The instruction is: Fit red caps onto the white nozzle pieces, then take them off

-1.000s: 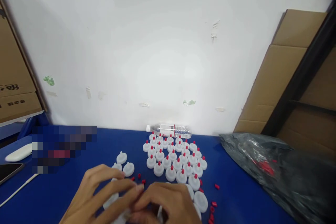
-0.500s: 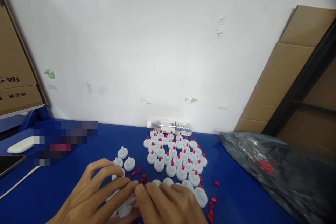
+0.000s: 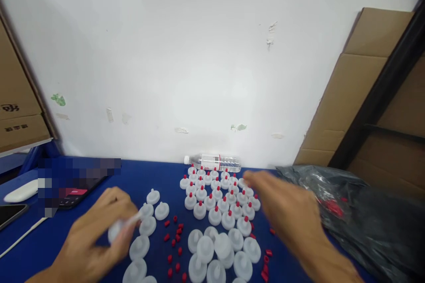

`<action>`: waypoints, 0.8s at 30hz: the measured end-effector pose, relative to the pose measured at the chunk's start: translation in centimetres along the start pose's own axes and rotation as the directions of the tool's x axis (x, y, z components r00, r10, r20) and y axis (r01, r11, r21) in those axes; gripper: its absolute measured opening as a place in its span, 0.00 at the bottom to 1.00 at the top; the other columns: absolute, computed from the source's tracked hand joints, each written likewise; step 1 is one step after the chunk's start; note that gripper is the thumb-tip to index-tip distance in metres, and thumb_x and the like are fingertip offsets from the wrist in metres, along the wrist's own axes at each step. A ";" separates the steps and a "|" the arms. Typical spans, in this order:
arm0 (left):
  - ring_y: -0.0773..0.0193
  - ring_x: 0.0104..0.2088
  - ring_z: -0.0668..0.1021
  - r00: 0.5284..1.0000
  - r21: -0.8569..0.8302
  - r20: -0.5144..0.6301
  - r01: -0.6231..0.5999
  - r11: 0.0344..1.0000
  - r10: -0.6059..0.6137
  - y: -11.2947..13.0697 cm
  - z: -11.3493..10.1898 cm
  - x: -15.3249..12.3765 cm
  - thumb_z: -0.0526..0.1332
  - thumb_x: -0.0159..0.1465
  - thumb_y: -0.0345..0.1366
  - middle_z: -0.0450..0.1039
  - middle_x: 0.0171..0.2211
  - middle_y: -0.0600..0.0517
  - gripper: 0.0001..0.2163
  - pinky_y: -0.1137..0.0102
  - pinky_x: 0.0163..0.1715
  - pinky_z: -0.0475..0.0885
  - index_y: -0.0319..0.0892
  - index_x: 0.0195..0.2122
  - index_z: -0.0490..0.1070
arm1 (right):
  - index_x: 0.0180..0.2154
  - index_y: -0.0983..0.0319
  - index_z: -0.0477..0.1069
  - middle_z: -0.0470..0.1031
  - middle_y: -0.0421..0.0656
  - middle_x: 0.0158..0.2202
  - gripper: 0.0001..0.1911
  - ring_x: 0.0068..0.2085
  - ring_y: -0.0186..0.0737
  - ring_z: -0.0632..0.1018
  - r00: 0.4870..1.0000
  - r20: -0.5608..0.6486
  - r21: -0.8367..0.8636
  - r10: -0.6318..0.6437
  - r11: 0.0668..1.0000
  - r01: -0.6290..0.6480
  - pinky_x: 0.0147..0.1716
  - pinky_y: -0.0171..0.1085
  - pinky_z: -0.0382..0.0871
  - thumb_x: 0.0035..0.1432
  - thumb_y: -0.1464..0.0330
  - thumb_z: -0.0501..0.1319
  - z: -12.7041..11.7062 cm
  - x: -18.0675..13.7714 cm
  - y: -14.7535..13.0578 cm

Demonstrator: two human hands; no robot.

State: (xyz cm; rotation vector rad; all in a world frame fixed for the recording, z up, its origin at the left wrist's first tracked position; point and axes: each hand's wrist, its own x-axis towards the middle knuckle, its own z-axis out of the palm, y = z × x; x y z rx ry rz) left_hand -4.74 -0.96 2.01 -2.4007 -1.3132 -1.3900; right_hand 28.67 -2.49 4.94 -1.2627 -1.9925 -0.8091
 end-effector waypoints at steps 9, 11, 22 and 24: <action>0.50 0.50 0.76 0.981 0.000 0.029 0.190 0.982 -0.190 -5.2 1.2 1.8 0.59 0.69 0.53 0.77 0.46 0.46 0.17 0.70 0.30 0.76 0.47 0.43 0.79 | 0.42 0.53 0.80 0.83 0.42 0.43 0.11 0.41 0.50 0.83 0.685 0.582 -0.070 0.438 0.866 -0.495 0.33 0.39 0.66 0.64 0.67 0.59 2.2 -2.5 10.2; 0.49 0.51 0.75 0.984 0.053 0.028 0.173 0.984 -0.174 -5.9 1.3 1.8 0.58 0.69 0.53 0.76 0.46 0.46 0.17 0.65 0.40 0.77 0.48 0.43 0.80 | 0.40 0.52 0.80 0.84 0.40 0.39 0.09 0.37 0.47 0.83 0.646 0.638 -0.048 0.419 0.859 -0.510 0.32 0.38 0.66 0.61 0.69 0.62 2.1 -2.7 9.9; 0.52 0.53 0.79 0.937 -0.128 0.105 0.345 0.930 -0.333 -4.6 1.2 1.7 0.62 0.66 0.56 0.81 0.49 0.52 0.17 0.63 0.56 0.73 0.49 0.45 0.78 | 0.34 0.54 0.78 0.81 0.39 0.28 0.15 0.27 0.41 0.80 0.537 0.772 0.025 0.340 0.827 -0.561 0.26 0.36 0.63 0.63 0.52 0.61 1.3 -2.2 7.9; 0.50 0.58 0.77 0.939 -0.179 0.123 0.339 0.923 -0.321 -4.5 1.3 1.7 0.64 0.64 0.55 0.82 0.50 0.51 0.16 0.61 0.59 0.71 0.49 0.42 0.79 | 0.37 0.53 0.78 0.83 0.40 0.32 0.18 0.31 0.45 0.81 0.613 0.687 -0.008 0.390 0.848 -0.531 0.29 0.38 0.65 0.67 0.50 0.56 1.5 -1.9 7.8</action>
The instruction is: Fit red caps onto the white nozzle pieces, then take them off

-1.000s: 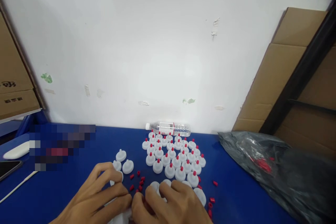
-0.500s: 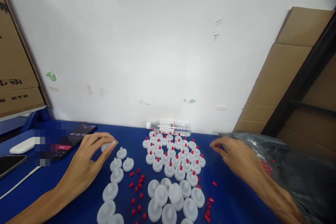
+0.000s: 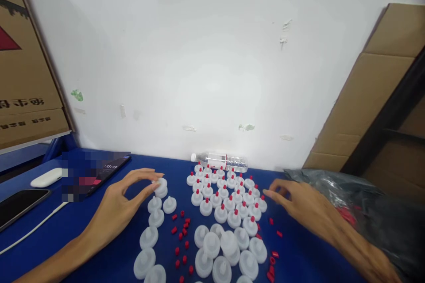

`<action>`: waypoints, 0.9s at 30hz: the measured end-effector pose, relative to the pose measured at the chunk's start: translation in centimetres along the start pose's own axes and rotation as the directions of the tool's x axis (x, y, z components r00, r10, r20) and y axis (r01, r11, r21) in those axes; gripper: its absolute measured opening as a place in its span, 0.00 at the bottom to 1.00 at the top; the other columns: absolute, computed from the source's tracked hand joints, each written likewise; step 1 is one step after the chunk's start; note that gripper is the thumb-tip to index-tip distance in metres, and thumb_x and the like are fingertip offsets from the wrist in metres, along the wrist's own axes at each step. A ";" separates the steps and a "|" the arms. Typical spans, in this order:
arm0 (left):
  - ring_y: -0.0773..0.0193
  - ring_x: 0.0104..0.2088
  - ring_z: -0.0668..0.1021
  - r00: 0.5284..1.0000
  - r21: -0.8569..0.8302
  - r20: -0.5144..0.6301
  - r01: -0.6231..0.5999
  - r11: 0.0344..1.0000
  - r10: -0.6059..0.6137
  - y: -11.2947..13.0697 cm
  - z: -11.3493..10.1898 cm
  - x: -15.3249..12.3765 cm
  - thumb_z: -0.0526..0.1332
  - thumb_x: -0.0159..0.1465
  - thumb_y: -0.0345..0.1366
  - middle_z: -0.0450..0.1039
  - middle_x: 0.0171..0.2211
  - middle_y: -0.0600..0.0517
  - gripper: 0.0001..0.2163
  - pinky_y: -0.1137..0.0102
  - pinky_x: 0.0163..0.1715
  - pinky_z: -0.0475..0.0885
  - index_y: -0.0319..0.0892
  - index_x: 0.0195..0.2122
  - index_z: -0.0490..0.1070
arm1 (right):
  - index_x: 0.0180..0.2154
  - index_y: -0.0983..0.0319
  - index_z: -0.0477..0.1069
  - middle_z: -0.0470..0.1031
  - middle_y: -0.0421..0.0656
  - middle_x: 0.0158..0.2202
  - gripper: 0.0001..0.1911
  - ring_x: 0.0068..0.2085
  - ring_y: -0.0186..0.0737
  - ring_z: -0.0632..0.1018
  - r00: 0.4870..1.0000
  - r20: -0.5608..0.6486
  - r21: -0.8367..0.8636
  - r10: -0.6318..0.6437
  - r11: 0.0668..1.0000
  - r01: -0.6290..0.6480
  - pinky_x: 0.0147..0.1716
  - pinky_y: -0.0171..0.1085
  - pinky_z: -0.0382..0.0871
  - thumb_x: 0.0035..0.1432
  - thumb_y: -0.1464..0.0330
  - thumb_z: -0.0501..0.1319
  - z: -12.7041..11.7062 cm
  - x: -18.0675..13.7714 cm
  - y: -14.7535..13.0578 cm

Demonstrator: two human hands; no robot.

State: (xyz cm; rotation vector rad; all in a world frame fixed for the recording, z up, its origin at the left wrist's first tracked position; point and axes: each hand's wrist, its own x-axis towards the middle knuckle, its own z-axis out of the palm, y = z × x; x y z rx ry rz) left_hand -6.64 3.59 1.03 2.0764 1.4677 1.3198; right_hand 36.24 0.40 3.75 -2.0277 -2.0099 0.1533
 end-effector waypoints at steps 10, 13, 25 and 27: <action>0.50 0.58 0.76 0.994 -0.097 0.096 -0.035 0.995 0.045 -1.2 0.4 -0.1 0.68 0.63 0.51 0.83 0.45 0.51 0.13 0.57 0.59 0.70 0.48 0.31 0.75 | 0.46 0.47 0.76 0.83 0.35 0.41 0.12 0.39 0.46 0.83 0.988 -0.035 -0.055 -0.153 0.987 0.151 0.34 0.39 0.66 0.70 0.58 0.54 2.5 0.1 -1.6; 0.53 0.52 0.78 0.993 -0.088 0.070 -0.092 0.992 0.098 -1.4 0.5 0.0 0.69 0.63 0.49 0.82 0.42 0.52 0.12 0.62 0.54 0.73 0.47 0.30 0.76 | 0.45 0.47 0.76 0.83 0.35 0.43 0.11 0.42 0.47 0.83 0.987 -0.051 -0.090 -0.150 0.985 0.145 0.34 0.38 0.65 0.70 0.60 0.56 2.7 0.1 -1.3; 0.56 0.43 0.79 0.990 -0.101 0.065 -0.121 0.988 0.128 -1.5 1.0 -0.2 0.71 0.61 0.48 0.81 0.36 0.52 0.11 0.65 0.45 0.75 0.47 0.28 0.79 | 0.37 0.48 0.78 0.84 0.34 0.37 0.07 0.39 0.45 0.83 0.998 -0.008 -0.107 -0.070 0.992 0.068 0.32 0.37 0.63 0.67 0.62 0.61 2.0 -0.1 -1.9; 0.55 0.43 0.79 0.989 -0.104 0.071 -0.125 0.987 0.133 -1.5 1.0 -0.1 0.70 0.61 0.48 0.82 0.36 0.51 0.11 0.64 0.44 0.76 0.47 0.28 0.80 | 0.37 0.48 0.79 0.84 0.34 0.37 0.07 0.39 0.45 0.83 0.997 -0.010 -0.110 -0.074 0.991 0.072 0.33 0.37 0.63 0.67 0.63 0.61 2.1 -0.1 -1.8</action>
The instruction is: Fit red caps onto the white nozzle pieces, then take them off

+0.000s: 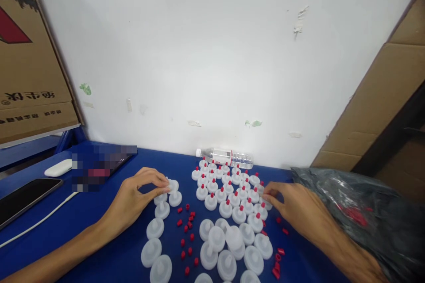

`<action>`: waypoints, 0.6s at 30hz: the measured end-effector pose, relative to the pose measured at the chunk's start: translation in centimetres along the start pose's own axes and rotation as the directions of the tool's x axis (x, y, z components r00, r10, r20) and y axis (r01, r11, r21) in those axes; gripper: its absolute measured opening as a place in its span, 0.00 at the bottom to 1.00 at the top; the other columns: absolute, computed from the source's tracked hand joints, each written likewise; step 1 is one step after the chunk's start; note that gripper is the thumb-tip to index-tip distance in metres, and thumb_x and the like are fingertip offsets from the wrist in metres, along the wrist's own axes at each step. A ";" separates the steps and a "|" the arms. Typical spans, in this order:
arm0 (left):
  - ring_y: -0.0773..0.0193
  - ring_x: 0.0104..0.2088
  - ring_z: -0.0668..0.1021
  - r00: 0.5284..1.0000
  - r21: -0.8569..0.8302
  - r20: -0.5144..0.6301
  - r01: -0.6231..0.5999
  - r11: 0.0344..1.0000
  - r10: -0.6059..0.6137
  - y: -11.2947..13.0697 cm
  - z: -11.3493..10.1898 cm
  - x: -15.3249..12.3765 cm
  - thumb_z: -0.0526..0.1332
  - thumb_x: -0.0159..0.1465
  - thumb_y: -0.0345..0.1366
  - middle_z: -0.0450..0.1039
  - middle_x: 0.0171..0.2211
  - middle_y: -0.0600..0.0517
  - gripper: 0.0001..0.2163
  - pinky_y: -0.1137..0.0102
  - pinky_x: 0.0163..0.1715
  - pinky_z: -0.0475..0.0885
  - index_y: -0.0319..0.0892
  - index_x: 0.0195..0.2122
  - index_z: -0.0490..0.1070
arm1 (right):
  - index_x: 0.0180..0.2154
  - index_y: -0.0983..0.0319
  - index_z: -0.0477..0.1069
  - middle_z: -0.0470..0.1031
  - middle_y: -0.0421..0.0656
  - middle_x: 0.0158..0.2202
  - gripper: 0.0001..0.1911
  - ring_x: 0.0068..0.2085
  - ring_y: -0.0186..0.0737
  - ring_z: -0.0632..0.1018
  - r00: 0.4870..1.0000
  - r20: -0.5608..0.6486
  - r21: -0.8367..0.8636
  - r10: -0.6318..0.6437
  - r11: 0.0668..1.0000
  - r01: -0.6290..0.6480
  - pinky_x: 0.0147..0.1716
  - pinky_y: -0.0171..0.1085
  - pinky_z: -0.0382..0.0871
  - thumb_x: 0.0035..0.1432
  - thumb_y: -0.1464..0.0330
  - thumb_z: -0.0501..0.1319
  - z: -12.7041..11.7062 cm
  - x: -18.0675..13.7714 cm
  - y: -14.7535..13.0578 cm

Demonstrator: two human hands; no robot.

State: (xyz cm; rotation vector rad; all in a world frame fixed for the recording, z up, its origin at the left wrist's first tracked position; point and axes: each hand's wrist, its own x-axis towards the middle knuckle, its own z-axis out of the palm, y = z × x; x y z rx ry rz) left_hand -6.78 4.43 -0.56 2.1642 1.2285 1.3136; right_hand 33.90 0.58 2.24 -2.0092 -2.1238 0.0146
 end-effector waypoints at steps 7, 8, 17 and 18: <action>0.51 0.47 0.82 0.998 0.030 -0.001 0.066 0.997 -0.066 0.1 0.1 0.0 0.70 0.60 0.49 0.84 0.38 0.52 0.10 0.63 0.50 0.76 0.50 0.32 0.82 | 0.38 0.49 0.80 0.85 0.37 0.39 0.09 0.40 0.47 0.84 1.000 -0.017 -0.007 -0.012 1.000 0.012 0.33 0.37 0.65 0.67 0.64 0.60 0.3 0.0 0.1; 0.51 0.48 0.82 0.997 0.038 0.000 0.080 0.996 -0.080 0.1 0.1 -0.1 0.71 0.59 0.49 0.84 0.39 0.52 0.09 0.62 0.52 0.75 0.51 0.32 0.82 | 0.38 0.49 0.80 0.85 0.37 0.39 0.09 0.41 0.47 0.84 1.000 -0.020 -0.007 -0.015 1.000 0.015 0.33 0.37 0.65 0.67 0.64 0.60 0.3 0.0 0.1; 0.49 0.53 0.81 0.991 0.046 0.006 0.131 0.990 -0.131 0.5 0.0 -0.4 0.69 0.61 0.52 0.85 0.41 0.50 0.12 0.60 0.55 0.76 0.50 0.33 0.81 | 0.37 0.49 0.81 0.85 0.37 0.38 0.09 0.39 0.46 0.84 0.998 -0.046 0.008 -0.041 0.999 0.042 0.32 0.37 0.66 0.66 0.64 0.61 0.3 -0.1 0.2; 0.49 0.54 0.81 0.992 0.043 0.012 0.126 0.991 -0.127 0.6 -0.1 -0.4 0.69 0.61 0.52 0.85 0.41 0.50 0.12 0.59 0.55 0.76 0.50 0.33 0.81 | 0.37 0.49 0.81 0.85 0.37 0.38 0.09 0.38 0.46 0.84 0.998 -0.049 0.010 -0.044 0.999 0.045 0.32 0.37 0.66 0.66 0.63 0.61 0.3 -0.1 0.1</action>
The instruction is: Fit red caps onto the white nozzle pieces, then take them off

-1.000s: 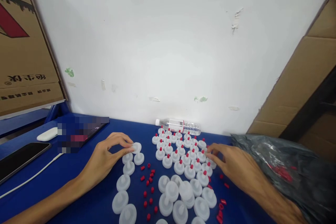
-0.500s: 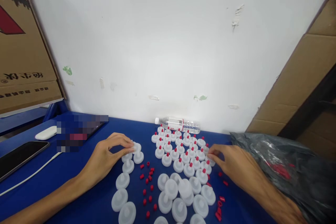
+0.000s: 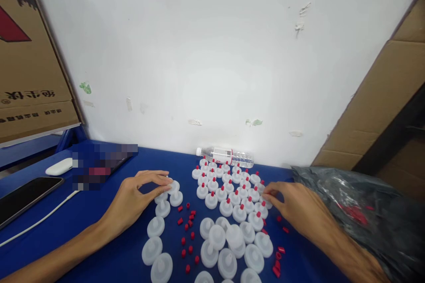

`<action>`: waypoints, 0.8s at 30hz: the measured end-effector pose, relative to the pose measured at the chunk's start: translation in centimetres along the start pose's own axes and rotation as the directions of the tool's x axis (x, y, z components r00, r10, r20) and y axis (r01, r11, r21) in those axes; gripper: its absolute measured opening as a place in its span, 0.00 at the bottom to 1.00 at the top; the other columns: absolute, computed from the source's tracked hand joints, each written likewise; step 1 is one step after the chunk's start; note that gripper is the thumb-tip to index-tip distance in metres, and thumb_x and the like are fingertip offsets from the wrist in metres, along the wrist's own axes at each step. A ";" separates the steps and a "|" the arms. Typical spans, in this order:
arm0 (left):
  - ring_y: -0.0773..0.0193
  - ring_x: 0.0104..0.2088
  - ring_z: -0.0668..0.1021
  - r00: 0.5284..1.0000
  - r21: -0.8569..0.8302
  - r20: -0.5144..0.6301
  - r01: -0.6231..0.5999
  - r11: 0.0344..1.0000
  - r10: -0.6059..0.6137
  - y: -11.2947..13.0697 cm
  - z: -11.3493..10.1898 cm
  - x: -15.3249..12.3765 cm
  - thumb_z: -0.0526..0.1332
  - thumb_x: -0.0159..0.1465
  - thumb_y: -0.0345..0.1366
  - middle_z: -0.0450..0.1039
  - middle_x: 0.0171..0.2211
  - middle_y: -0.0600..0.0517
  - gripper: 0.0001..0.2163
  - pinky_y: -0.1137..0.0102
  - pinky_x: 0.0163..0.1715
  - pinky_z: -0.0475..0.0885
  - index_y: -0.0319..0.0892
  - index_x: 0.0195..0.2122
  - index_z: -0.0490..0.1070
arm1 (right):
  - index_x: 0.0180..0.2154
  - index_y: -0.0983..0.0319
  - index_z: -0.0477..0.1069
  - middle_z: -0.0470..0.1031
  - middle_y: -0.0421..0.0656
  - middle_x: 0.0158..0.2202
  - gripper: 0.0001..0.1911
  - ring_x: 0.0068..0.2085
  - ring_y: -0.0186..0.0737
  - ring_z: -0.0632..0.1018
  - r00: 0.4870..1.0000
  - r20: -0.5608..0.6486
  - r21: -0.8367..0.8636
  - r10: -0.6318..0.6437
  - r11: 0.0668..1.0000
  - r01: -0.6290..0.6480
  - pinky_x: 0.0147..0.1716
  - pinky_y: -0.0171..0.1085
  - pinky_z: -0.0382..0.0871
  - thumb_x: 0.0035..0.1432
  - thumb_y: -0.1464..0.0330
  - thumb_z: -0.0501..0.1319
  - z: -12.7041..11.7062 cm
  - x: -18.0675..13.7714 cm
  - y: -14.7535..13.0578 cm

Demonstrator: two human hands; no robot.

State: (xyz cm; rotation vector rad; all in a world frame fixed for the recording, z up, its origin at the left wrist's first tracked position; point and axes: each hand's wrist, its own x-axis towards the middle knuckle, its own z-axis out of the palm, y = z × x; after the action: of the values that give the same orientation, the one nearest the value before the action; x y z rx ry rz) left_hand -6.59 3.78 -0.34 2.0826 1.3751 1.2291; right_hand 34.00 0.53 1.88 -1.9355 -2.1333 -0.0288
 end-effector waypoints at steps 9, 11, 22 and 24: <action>0.48 0.54 0.81 0.999 0.046 0.007 -0.046 0.998 0.046 -0.2 -0.1 0.3 0.67 0.63 0.50 0.85 0.41 0.49 0.12 0.55 0.55 0.75 0.48 0.33 0.80 | 0.36 0.50 0.81 0.85 0.38 0.37 0.09 0.37 0.45 0.84 0.999 -0.035 -0.006 -0.022 1.000 0.022 0.30 0.37 0.66 0.65 0.64 0.61 0.2 -0.1 -0.1; 0.48 0.54 0.80 0.998 0.065 0.006 -0.058 0.996 0.057 -0.5 -0.1 0.3 0.67 0.63 0.50 0.84 0.41 0.50 0.11 0.56 0.56 0.74 0.49 0.34 0.79 | 0.37 0.51 0.81 0.85 0.38 0.37 0.09 0.38 0.46 0.84 1.000 -0.023 -0.009 -0.016 1.000 0.016 0.31 0.37 0.66 0.65 0.64 0.61 0.2 -0.1 -0.1; 0.49 0.55 0.79 0.998 0.096 0.047 -0.049 0.994 0.045 -0.6 -0.1 0.0 0.66 0.64 0.50 0.84 0.44 0.50 0.10 0.60 0.54 0.75 0.51 0.36 0.81 | 0.38 0.49 0.80 0.84 0.36 0.37 0.08 0.38 0.46 0.84 1.000 0.009 -0.021 0.012 1.000 -0.012 0.31 0.37 0.64 0.66 0.63 0.61 -0.1 -0.1 -0.3; 0.48 0.56 0.79 0.998 0.092 0.054 -0.037 0.995 0.033 -0.6 -0.1 0.0 0.66 0.64 0.51 0.83 0.45 0.50 0.11 0.59 0.54 0.75 0.51 0.37 0.81 | 0.38 0.50 0.79 0.84 0.36 0.36 0.08 0.36 0.46 0.83 1.000 0.011 -0.028 0.013 1.000 -0.012 0.30 0.37 0.64 0.66 0.62 0.61 -0.1 -0.2 -0.3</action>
State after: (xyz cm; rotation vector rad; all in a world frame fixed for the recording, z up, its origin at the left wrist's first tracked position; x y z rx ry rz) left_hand -7.03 4.05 -0.71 2.1946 1.4033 1.1361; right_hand 33.73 0.31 2.00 -1.9694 -2.1390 -0.0463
